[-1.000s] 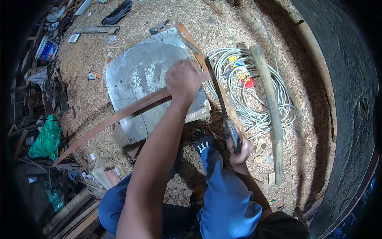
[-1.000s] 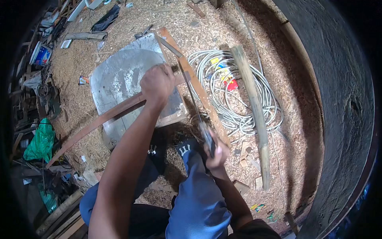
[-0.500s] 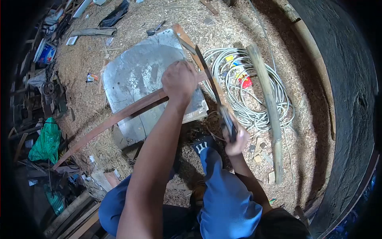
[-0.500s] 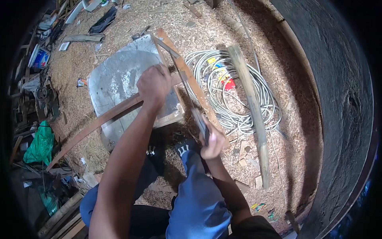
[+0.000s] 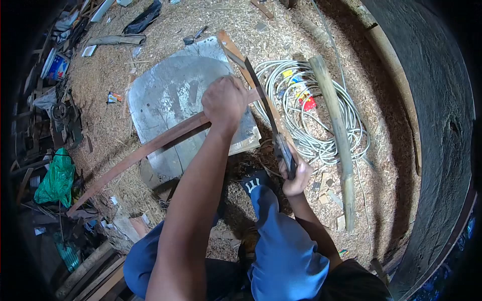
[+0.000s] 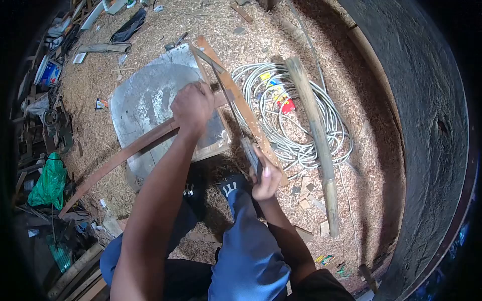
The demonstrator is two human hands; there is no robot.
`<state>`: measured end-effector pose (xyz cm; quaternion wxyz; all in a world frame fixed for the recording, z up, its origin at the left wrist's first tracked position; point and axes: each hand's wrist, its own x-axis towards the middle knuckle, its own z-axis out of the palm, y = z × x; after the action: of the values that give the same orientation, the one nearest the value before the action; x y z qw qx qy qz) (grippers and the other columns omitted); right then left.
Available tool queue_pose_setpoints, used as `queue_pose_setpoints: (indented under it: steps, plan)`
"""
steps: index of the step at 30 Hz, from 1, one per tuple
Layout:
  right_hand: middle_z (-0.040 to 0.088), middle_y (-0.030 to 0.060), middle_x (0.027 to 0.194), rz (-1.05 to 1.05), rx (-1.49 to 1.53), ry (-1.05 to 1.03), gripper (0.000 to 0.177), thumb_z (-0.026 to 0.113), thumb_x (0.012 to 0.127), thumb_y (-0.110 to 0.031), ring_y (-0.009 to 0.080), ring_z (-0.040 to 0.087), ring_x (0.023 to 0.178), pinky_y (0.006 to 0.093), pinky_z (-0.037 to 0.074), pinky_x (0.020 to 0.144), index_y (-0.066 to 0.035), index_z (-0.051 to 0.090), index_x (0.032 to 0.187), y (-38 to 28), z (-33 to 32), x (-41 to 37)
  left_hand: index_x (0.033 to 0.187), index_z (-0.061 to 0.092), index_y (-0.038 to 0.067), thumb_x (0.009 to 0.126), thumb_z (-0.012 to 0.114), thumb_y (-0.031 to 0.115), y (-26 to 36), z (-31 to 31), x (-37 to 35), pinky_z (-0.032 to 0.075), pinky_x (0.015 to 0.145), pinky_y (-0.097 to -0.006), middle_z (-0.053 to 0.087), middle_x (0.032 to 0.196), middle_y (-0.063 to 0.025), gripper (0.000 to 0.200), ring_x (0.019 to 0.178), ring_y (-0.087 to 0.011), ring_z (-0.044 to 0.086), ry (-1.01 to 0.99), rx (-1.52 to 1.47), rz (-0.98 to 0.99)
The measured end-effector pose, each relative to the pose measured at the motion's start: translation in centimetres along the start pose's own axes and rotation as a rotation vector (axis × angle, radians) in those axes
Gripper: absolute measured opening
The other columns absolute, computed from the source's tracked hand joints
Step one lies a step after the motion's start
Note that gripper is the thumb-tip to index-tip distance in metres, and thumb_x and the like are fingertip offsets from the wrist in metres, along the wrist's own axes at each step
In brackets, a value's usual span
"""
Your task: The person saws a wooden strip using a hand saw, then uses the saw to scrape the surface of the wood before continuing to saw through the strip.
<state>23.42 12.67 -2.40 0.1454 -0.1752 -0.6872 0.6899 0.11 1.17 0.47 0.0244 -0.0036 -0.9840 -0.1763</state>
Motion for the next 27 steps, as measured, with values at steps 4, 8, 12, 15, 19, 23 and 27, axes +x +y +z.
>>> queue_pose_setpoints:
  steps: [4,8,12,15,19,23,27]
  plan:
    - [0.069,0.0097,0.075,0.013,-0.012,0.042,0.077,0.026,0.104,-0.050,0.0061,0.039,0.045,0.0238,0.028,0.044,0.012,0.058,0.137,0.1,-1.5,-4.6,0.080,0.076,0.004,0.096,0.054,0.031,0.2,0.1,0.1,0.058,0.074,-0.0502,0.072,0.082,-0.0243,0.038,0.075,-0.0425,0.071,-0.013,-0.013,-0.022]
    - [0.066,0.0076,0.074,0.013,-0.030,-0.010,0.076,0.031,0.104,-0.052,0.0059,0.039,0.046,0.0251,0.027,0.044,0.010,0.057,0.139,0.0,-0.9,-2.5,0.080,0.076,0.004,0.096,0.054,0.032,0.0,0.1,-0.1,0.057,0.076,-0.0505,0.072,0.082,-0.0236,0.038,0.077,-0.0424,0.072,0.003,-0.052,-0.006]
    - [0.066,0.0092,0.078,-0.027,0.011,-0.004,0.074,0.032,0.105,-0.052,0.0069,0.041,0.046,0.0252,0.028,0.044,0.009,0.057,0.140,0.3,0.0,0.1,0.080,0.076,0.005,0.096,0.055,0.032,0.1,0.0,0.2,0.057,0.076,-0.0507,0.072,0.081,-0.0227,0.038,0.077,-0.0430,0.071,0.000,-0.009,-0.013]
    - [0.074,0.0147,0.089,0.003,-0.042,-0.007,0.078,0.030,0.104,-0.054,0.0057,0.043,0.046,0.0241,0.030,0.043,0.011,0.058,0.138,0.6,-1.8,-2.9,0.080,0.076,0.005,0.096,0.055,0.032,0.1,0.0,0.1,0.057,0.076,-0.0510,0.073,0.083,-0.0230,0.037,0.077,-0.0437,0.071,-0.019,-0.022,-0.026]
    - [0.073,0.0162,0.085,0.026,0.084,0.047,0.081,0.029,0.104,-0.056,0.0056,0.042,0.046,0.0251,0.029,0.043,0.013,0.058,0.136,1.0,-2.3,-5.1,0.079,0.075,0.004,0.096,0.055,0.033,-0.1,-0.4,-0.2,0.057,0.076,-0.0514,0.072,0.083,-0.0236,0.039,0.078,-0.0440,0.071,0.009,-0.039,0.007]
    - [0.064,0.0096,0.070,-0.010,0.048,-0.006,0.077,0.031,0.105,-0.052,0.0081,0.040,0.045,0.0255,0.028,0.043,0.012,0.056,0.139,1.0,-0.1,0.6,0.078,0.074,0.002,0.096,0.055,0.032,-0.2,0.4,-0.1,0.057,0.076,-0.0516,0.072,0.083,-0.0246,0.040,0.078,-0.0441,0.071,0.048,-0.019,0.026]
    - [0.073,0.0235,0.110,0.016,0.064,-0.033,0.076,0.032,0.105,-0.050,0.0059,0.040,0.046,0.0240,0.028,0.044,0.014,0.054,0.139,0.2,-1.6,-2.3,0.079,0.074,0.002,0.096,0.054,0.032,0.1,-0.2,-0.1,0.057,0.077,-0.0515,0.072,0.084,-0.0250,0.040,0.079,-0.0441,0.071,0.049,-0.035,0.007]
